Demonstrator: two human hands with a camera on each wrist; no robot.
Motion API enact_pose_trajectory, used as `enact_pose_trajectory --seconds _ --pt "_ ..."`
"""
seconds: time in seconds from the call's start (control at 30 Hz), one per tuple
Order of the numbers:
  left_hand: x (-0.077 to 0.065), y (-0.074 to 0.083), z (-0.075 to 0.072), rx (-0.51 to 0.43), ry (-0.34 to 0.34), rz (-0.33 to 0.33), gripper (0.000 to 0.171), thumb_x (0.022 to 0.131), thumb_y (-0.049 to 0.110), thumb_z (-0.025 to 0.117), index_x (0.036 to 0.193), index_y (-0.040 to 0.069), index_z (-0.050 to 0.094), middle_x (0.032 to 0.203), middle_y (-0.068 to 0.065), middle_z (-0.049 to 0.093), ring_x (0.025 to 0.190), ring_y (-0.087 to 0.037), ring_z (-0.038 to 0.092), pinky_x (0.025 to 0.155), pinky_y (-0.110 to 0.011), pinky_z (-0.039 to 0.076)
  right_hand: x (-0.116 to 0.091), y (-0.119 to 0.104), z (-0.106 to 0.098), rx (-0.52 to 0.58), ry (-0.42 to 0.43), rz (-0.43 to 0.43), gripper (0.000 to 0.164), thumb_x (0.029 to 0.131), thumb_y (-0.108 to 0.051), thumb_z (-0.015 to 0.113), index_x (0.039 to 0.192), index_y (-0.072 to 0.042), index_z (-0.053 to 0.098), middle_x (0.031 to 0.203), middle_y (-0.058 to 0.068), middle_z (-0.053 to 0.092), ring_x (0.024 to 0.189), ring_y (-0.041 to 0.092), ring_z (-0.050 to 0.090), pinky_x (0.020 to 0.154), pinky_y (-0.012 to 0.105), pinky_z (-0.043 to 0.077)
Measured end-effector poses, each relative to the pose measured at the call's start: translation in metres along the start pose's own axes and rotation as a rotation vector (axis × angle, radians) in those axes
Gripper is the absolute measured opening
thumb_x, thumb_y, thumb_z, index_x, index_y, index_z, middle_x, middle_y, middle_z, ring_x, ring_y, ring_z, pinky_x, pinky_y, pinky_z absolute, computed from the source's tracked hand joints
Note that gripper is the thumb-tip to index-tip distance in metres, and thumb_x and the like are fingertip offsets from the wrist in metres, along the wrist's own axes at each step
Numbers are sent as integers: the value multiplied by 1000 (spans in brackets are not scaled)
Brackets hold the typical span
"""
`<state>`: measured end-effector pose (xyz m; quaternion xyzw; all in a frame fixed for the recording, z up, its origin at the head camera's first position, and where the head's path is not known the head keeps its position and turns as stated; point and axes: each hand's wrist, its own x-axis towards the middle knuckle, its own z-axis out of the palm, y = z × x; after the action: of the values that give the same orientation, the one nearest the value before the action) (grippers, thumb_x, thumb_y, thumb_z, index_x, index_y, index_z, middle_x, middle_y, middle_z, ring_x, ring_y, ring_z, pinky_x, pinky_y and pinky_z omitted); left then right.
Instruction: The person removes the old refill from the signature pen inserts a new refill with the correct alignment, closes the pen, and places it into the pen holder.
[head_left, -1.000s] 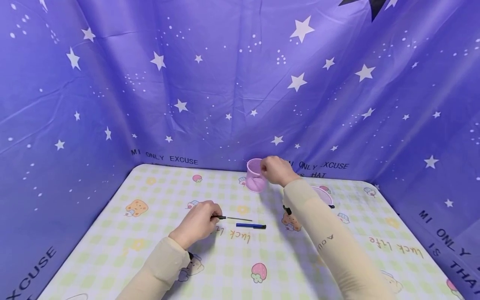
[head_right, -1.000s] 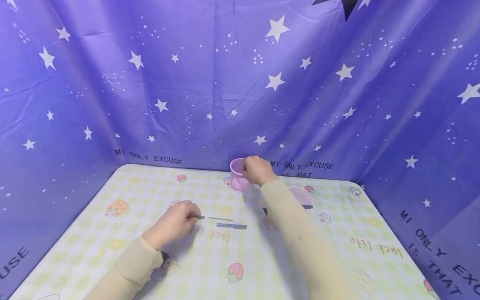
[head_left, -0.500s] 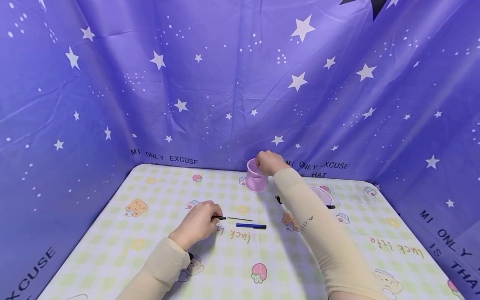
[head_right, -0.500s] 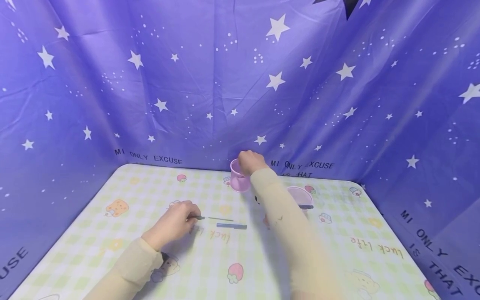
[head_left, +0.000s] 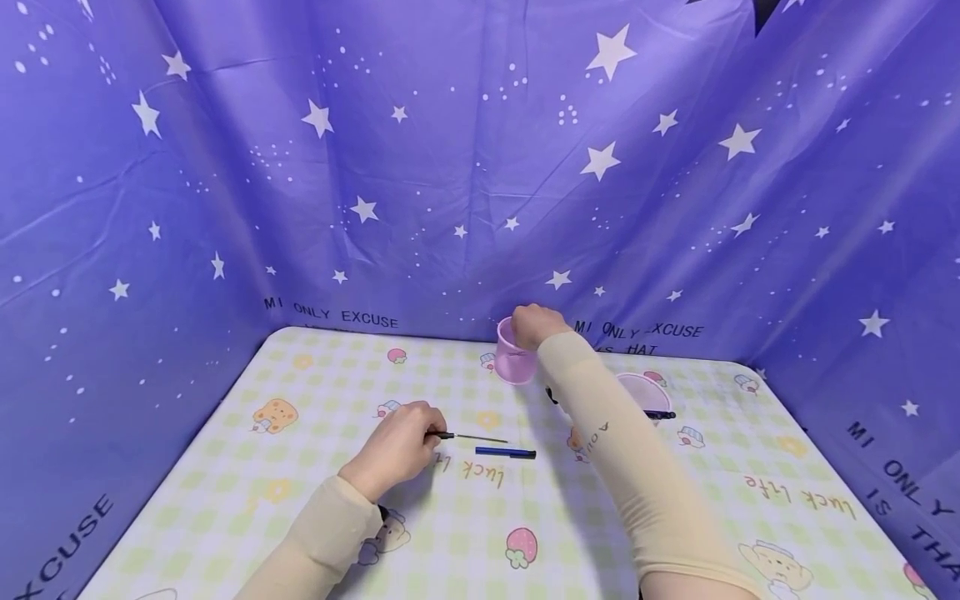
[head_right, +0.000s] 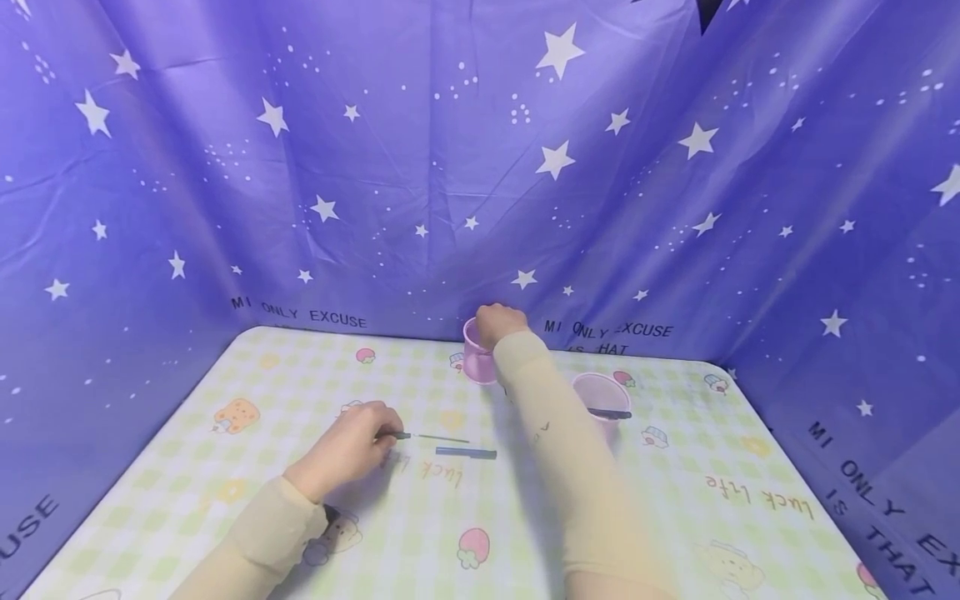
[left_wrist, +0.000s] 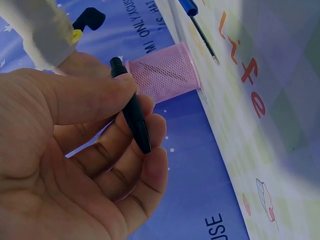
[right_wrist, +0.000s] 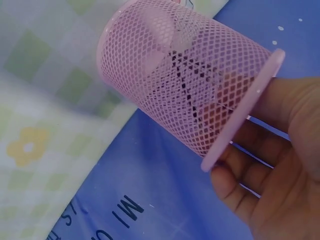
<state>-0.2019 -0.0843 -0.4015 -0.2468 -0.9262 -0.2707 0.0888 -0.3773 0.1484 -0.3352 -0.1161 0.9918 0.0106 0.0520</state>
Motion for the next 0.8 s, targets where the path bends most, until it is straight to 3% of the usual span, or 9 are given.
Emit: enact_pose_trajectory --seconds 0.37,0.57,0.7,0.8 --pt "0 2 -1 -1 -10 -3 16 78 -3 70 82 13 71 77 6 57 70 -8 51 66 -27 47 2 -2 2 7 -38 44 16 85 -19 65 98 -10 69 102 11 65 96 28 60 83 48 49" --pt "1 3 -3 -3 -13 -4 17 78 -3 69 84 12 71 78 6 58 71 -9 52 66 -28 47 -2 -2 0 47 -111 76 18 86 -19 64 102 -10 68 103 11 66 94 27 60 85 45 49" --pt "1 3 -3 -7 -16 -17 17 79 -3 68 84 13 71 78 6 57 71 -9 51 66 -28 47 -4 -6 -3 36 -154 77 20 86 -22 64 102 -11 69 105 11 66 94 26 59 87 44 48" --pt "0 3 -3 -5 -15 -20 18 79 -3 69 84 13 71 78 7 57 71 -8 51 66 -27 47 -3 -9 -2 -9 -139 57 22 84 -23 67 102 -11 68 106 11 67 95 26 59 87 44 48"
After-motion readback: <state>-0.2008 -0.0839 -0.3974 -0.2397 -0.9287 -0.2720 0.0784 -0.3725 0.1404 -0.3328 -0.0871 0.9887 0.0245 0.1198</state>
